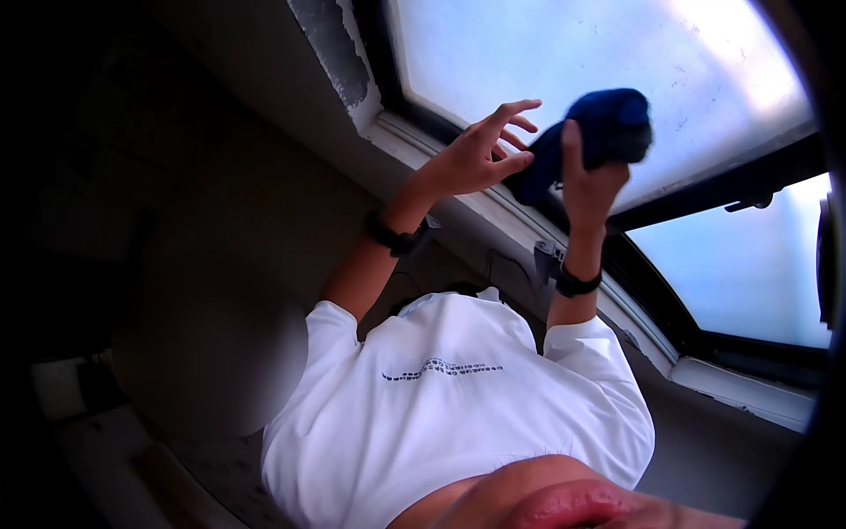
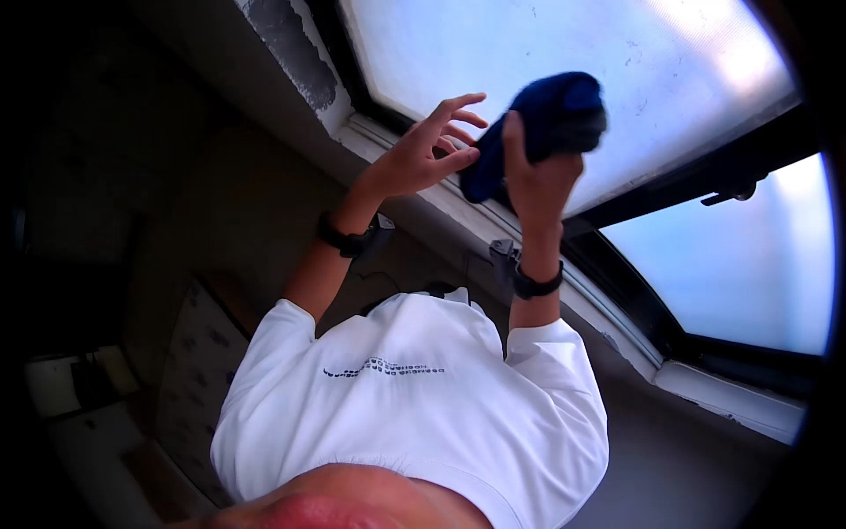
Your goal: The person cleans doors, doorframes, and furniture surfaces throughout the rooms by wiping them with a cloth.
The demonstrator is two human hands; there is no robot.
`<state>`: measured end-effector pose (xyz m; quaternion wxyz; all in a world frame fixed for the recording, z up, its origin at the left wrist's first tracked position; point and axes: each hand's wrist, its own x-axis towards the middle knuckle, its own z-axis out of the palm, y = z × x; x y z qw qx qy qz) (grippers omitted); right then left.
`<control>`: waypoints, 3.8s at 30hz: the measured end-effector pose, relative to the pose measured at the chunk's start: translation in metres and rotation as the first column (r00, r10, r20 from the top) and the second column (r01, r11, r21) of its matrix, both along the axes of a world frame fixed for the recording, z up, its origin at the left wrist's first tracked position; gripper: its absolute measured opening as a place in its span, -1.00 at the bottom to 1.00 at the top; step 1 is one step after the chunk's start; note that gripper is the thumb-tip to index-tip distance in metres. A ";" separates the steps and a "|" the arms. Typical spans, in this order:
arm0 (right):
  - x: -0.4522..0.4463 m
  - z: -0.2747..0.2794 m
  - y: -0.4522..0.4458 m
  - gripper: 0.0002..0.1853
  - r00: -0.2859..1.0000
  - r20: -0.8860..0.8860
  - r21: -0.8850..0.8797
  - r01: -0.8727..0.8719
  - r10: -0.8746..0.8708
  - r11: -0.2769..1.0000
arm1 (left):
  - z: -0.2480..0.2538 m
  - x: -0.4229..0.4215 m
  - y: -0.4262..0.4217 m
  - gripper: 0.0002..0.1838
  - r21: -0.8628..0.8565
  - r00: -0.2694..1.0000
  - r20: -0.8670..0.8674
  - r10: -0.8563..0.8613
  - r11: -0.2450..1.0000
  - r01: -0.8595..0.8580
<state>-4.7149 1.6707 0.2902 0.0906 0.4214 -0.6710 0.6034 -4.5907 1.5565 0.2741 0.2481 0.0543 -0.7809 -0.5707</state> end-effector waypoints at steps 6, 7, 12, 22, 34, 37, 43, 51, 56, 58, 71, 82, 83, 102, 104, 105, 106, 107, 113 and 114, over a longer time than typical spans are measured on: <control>0.035 -0.051 -0.095 -0.64 0.959 0.097 0.198 -0.280 0.265 0.939 | -0.059 0.028 -0.069 -0.33 0.361 0.981 -0.058 0.185 0.920 -0.153; 0.040 -0.050 -0.106 -0.63 0.950 0.111 0.260 -0.312 0.293 0.914 | -0.062 0.036 -0.080 -0.35 0.402 0.974 -0.028 0.227 0.894 -0.197; 0.051 -0.027 -0.116 -0.69 0.999 -0.035 -0.008 -0.042 0.042 0.999 | -0.032 0.025 -0.105 -0.39 0.343 0.985 -0.155 0.075 0.939 -0.018; 0.104 -0.069 -0.166 -0.63 0.975 0.214 0.150 0.022 -0.054 0.988 | -0.067 0.089 -0.148 -0.46 0.500 0.889 0.365 -0.275 0.864 0.062; 0.299 -0.049 -0.271 -0.64 0.880 -0.078 0.388 -0.407 0.469 0.827 | -0.052 0.322 -0.256 -0.21 0.358 0.968 -0.235 0.087 0.934 0.003; 0.330 -0.036 -0.318 -0.64 0.909 -0.136 0.277 -0.346 0.393 0.896 | -0.043 0.366 -0.285 -0.31 0.324 0.977 -0.095 0.193 0.933 -0.153; 0.384 -0.049 -0.423 -0.46 0.515 0.426 0.073 -0.839 0.744 0.539 | -0.059 0.439 -0.365 -0.59 0.325 0.636 -0.082 0.767 0.624 -0.710; 0.455 -0.062 -0.594 -0.37 -0.242 0.485 -0.531 -0.845 0.841 0.063 | -0.081 0.542 -0.501 -0.48 0.638 0.839 0.434 0.329 0.545 -0.544; 0.487 -0.082 -0.719 -0.52 -0.036 0.633 -0.127 -0.990 0.773 0.058 | -0.068 0.613 -0.561 -0.44 0.555 0.888 -0.043 0.457 0.750 -0.359; 0.512 -0.080 -0.742 -0.55 -0.048 0.652 -0.039 -0.999 0.757 -0.031 | -0.065 0.630 -0.580 -0.55 0.640 0.634 -0.105 0.766 0.539 -0.547; 0.765 -0.065 -0.928 -0.37 -0.240 0.515 -0.060 -0.968 0.823 -0.244 | -0.063 0.821 -0.748 -0.55 0.526 0.365 0.080 0.927 0.272 -0.806; 0.952 -0.114 -1.074 -0.45 -0.110 0.430 0.026 -0.991 0.896 -0.134 | -0.069 1.001 -0.874 -0.72 0.315 0.403 -0.001 0.915 0.382 -0.869; 0.969 -0.115 -1.089 -0.48 -0.165 0.612 -0.139 -0.985 0.774 -0.100 | -0.070 1.014 -0.884 -0.72 0.270 0.433 -0.033 0.901 0.425 -0.864; 1.271 0.040 -1.576 -0.59 0.185 0.149 -0.626 -0.743 0.971 0.237 | 0.168 1.290 -1.033 -0.75 -0.207 -0.203 -0.495 0.845 -0.341 -0.917; 1.302 0.051 -1.637 -0.61 0.315 -0.060 -0.573 -0.788 0.947 0.225 | 0.192 1.294 -1.012 -0.91 -0.302 -0.119 -0.727 0.676 -0.471 -0.829; 1.317 0.052 -1.662 -0.63 0.489 -0.264 -0.490 -0.810 0.831 0.320 | 0.204 1.301 -1.010 -0.87 -0.336 -0.050 -0.813 0.579 -0.539 -0.772; 1.333 0.052 -1.676 -0.63 0.598 -0.471 -0.429 -0.798 0.648 0.424 | 0.215 1.314 -1.013 -0.87 -0.332 -0.068 -0.809 0.584 -0.550 -0.766; 1.354 0.045 -1.679 -0.63 0.583 -0.473 -0.417 -0.809 0.660 0.415 | 0.223 1.330 -1.018 -0.80 -0.502 -0.025 -0.660 0.751 -0.466 -0.728; 1.473 -0.079 -1.610 -0.25 0.528 -0.610 -0.255 -0.837 0.591 0.485 | 0.262 1.418 -1.080 -0.51 -0.729 0.268 0.038 0.963 0.210 -0.651; 1.484 -0.097 -1.600 -0.26 0.455 -0.695 -0.150 -0.849 0.556 0.507 | 0.268 1.432 -1.088 -0.51 -0.603 0.307 0.295 0.905 0.425 -0.675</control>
